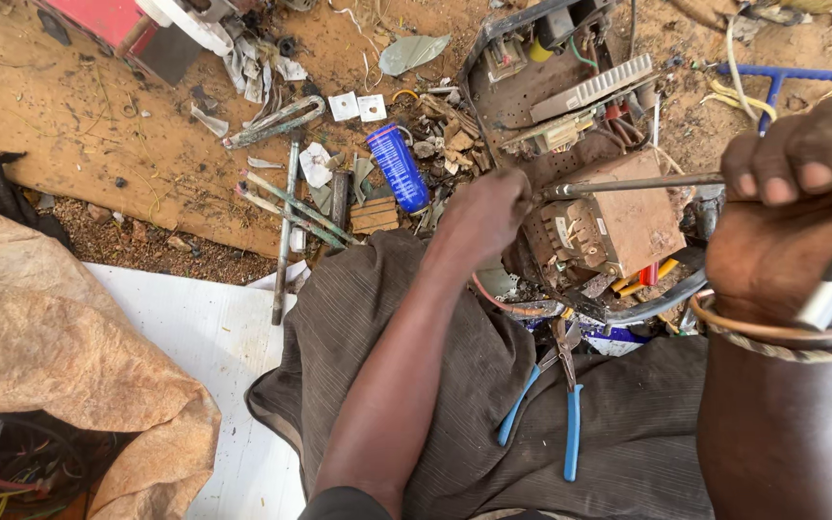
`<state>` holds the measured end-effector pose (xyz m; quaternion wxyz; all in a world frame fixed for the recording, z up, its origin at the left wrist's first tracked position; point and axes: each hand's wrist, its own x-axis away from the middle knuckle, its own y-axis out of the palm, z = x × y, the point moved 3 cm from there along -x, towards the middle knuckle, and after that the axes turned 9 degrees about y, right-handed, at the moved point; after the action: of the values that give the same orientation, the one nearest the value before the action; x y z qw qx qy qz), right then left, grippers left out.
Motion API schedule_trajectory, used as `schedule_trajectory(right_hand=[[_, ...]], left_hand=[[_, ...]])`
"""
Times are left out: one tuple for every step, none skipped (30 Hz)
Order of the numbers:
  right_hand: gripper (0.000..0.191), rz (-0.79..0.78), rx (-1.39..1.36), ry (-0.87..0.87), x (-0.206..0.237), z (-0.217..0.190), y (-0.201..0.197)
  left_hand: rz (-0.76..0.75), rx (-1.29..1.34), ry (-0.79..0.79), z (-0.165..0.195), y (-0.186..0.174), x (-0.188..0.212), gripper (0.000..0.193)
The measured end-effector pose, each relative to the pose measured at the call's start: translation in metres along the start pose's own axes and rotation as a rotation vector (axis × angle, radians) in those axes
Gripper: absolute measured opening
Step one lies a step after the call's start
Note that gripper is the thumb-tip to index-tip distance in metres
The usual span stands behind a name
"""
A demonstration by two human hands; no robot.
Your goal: The person sits on the ground and uses pliers to cut wires on a disassembled electronic device. They then use a hammer to strike a component and a screwdriver to adjust parts inside the casing.
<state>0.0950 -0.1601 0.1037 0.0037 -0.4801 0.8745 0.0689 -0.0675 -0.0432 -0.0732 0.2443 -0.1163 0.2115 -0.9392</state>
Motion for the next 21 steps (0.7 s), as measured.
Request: schedule_trajectory(right_hand=[[0.034, 0.006, -0.019, 0.001, -0.002, 0.005, 0.001], [0.035, 0.009, -0.036, 0.004, -0.004, 0.008, 0.002], [0.036, 0.013, -0.049, 0.003, -0.006, 0.013, 0.003], [0.036, 0.016, -0.067, 0.002, -0.007, 0.016, 0.004], [0.037, 0.018, -0.083, -0.001, -0.007, 0.019, 0.005], [0.038, 0.017, -0.093, -0.004, -0.008, 0.021, 0.005], [0.038, 0.018, -0.103, -0.004, -0.007, 0.022, 0.006], [0.039, 0.018, -0.120, 0.000, -0.007, 0.024, 0.006], [0.039, 0.016, -0.124, 0.009, -0.006, 0.024, 0.007], [0.039, 0.012, -0.129, 0.013, -0.006, 0.025, 0.007], [0.040, 0.006, -0.133, 0.013, -0.006, 0.025, 0.009], [0.039, -0.014, -0.136, 0.011, -0.008, 0.024, 0.011], [0.038, -0.034, -0.138, 0.009, -0.009, 0.023, 0.013], [0.037, -0.063, -0.137, 0.007, -0.012, 0.022, 0.017], [0.035, -0.090, -0.111, 0.019, -0.014, 0.020, 0.020], [0.034, -0.117, -0.085, 0.031, -0.016, 0.018, 0.024], [0.032, -0.147, -0.038, 0.054, -0.017, 0.015, 0.028], [0.032, -0.165, -0.006, 0.062, -0.018, 0.013, 0.031], [0.031, -0.183, 0.026, 0.070, -0.018, 0.010, 0.033], [0.032, -0.186, 0.043, 0.066, -0.017, 0.008, 0.034], [0.032, -0.185, 0.053, 0.065, -0.016, 0.006, 0.035]], left_hand=[[0.084, 0.110, 0.013, 0.000, -0.005, 0.002, 0.019], [0.168, 0.217, 0.027, -0.001, -0.009, 0.003, 0.018], [0.158, 0.254, 0.054, 0.000, -0.009, 0.003, 0.022], [0.152, 0.291, 0.081, 0.001, -0.007, 0.002, 0.029], [0.147, 0.326, 0.108, 0.001, -0.005, 0.002, 0.037], [0.193, 0.259, 0.166, 0.003, -0.004, 0.000, 0.039], [0.236, 0.194, 0.222, 0.004, -0.003, 0.001, 0.040], [0.275, 0.132, 0.274, 0.004, -0.002, 0.001, 0.042], [0.251, 0.135, 0.242, 0.003, 0.000, 0.001, 0.041], [0.229, 0.136, 0.213, 0.001, 0.002, 0.000, 0.041], [0.209, 0.136, 0.188, -0.001, 0.003, 0.000, 0.041], [0.225, 0.139, 0.202, -0.001, 0.003, -0.001, 0.041], [0.243, 0.140, 0.216, -0.002, 0.002, -0.001, 0.041], [0.259, 0.144, 0.229, -0.002, 0.001, -0.001, 0.041], [0.253, 0.122, 0.210, -0.003, 0.000, -0.002, 0.041], [0.247, 0.100, 0.191, -0.004, 0.000, -0.002, 0.041], [0.244, 0.076, 0.169, -0.004, 0.000, -0.002, 0.041], [0.241, 0.084, 0.169, -0.004, 0.001, -0.003, 0.041], [0.241, 0.091, 0.169, -0.005, 0.001, -0.003, 0.042], [0.239, 0.097, 0.169, -0.005, 0.002, -0.003, 0.042], [0.234, 0.105, 0.179, -0.004, 0.004, -0.003, 0.042]])
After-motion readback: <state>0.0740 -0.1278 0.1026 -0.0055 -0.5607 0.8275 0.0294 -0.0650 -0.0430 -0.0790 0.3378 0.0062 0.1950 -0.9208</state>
